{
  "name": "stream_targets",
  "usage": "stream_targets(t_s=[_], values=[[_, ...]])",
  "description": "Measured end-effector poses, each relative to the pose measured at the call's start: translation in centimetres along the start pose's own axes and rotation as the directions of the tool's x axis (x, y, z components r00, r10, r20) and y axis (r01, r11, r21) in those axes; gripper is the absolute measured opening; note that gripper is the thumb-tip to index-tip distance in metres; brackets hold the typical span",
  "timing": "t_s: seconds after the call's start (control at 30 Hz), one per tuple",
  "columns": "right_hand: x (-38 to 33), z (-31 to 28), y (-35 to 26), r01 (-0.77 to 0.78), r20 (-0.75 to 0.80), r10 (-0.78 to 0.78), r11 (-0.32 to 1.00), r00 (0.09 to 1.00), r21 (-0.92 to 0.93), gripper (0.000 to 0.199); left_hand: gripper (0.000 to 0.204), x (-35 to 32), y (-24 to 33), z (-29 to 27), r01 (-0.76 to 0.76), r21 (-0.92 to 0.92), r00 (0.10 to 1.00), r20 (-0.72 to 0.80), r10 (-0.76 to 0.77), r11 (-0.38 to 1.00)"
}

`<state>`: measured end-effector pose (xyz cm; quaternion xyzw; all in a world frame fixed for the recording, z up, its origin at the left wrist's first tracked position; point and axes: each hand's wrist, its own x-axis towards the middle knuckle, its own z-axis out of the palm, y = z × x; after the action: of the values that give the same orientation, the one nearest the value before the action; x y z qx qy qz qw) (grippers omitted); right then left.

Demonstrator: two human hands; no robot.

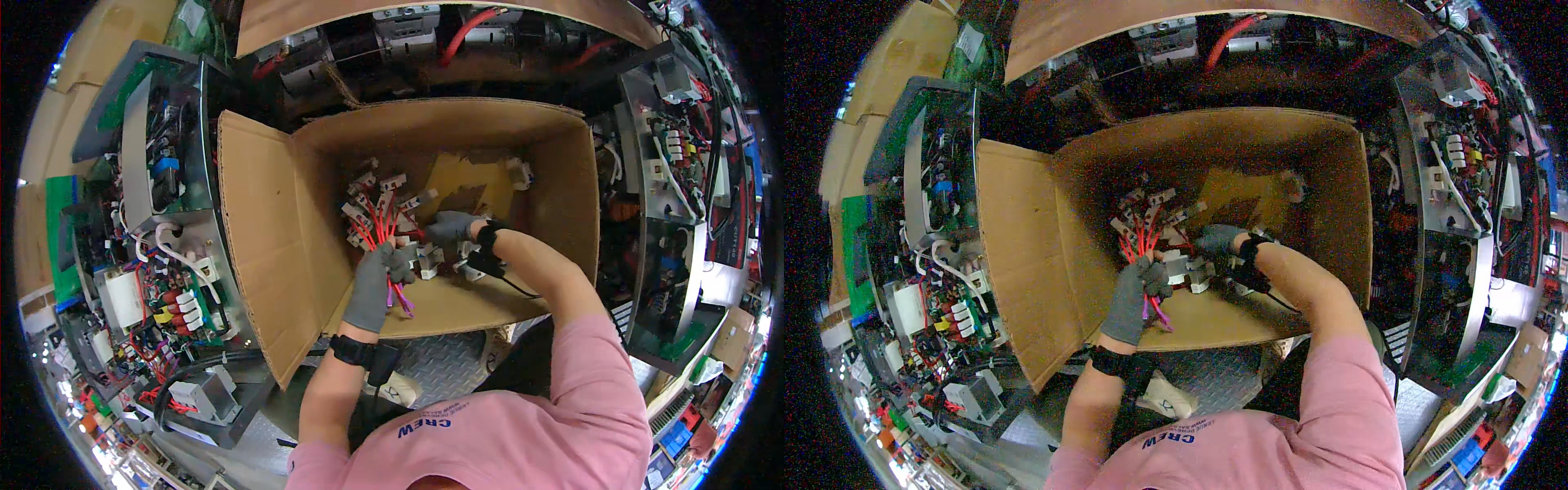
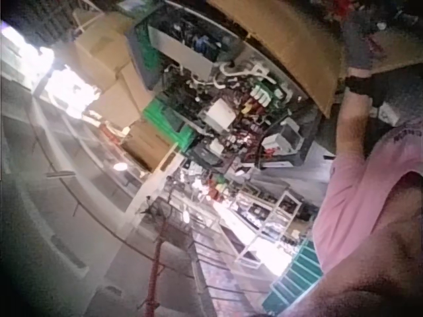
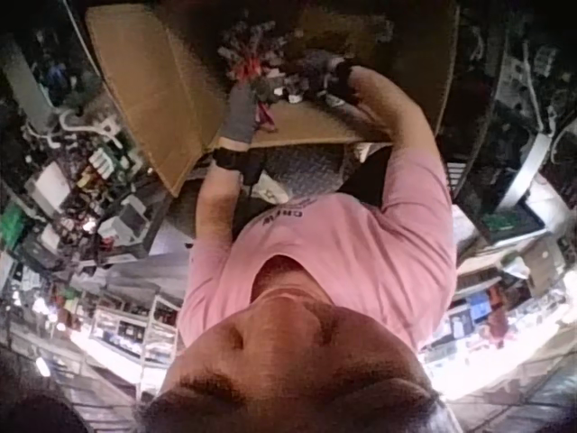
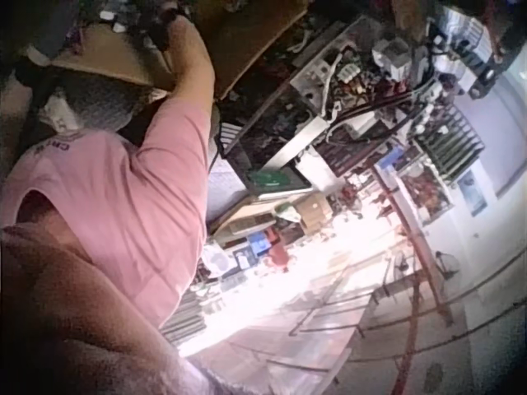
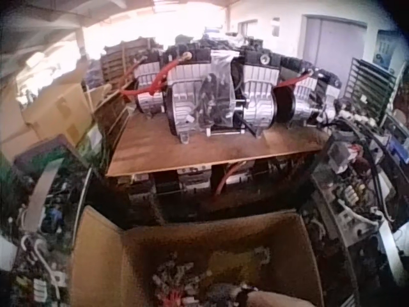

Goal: Assembly of wire harnesses and electronics components into an enclosure at a workshop station.

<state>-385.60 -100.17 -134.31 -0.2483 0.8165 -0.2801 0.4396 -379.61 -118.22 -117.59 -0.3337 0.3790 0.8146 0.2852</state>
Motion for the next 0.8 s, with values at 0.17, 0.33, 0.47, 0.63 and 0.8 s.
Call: stream_targets(t_s=[0.17,0.33,0.47,0.63,0.8], values=[[0.7,0.5,-3.7,-0.244,0.064,0.235,0.928,0.97,0.282,0.051,0.022,-0.1,0.9,-0.2,0.004,-0.078,0.996,0.093,0.003,0.997],[-4.0,-5.7,-7.0,-0.072,0.09,0.049,0.957,0.995,0.28,0.029,0.022,-0.7,0.9,-2.6,-0.149,-0.498,0.89,0.309,0.335,0.854],[-10.6,-12.1,-7.9,0.096,-0.091,-0.056,0.842,0.994,0.531,0.02,0.021,-0.9,1.1,-2.0,-0.213,-0.518,0.886,0.256,0.387,0.829],[-12.7,-10.7,-1.9,0.205,-0.299,-0.147,0.964,0.943,0.171,0.015,0.021,-0.9,2.2,-0.8,-0.231,-0.612,0.893,0.175,0.415,0.757],[-16.1,-11.8,-8.0,0.17,-0.204,0.388,0.122,0.899,0.978,0.013,0.019,-1.1,1.8,-0.2,-0.181,-0.469,0.979,0.002,0.206,0.864]])
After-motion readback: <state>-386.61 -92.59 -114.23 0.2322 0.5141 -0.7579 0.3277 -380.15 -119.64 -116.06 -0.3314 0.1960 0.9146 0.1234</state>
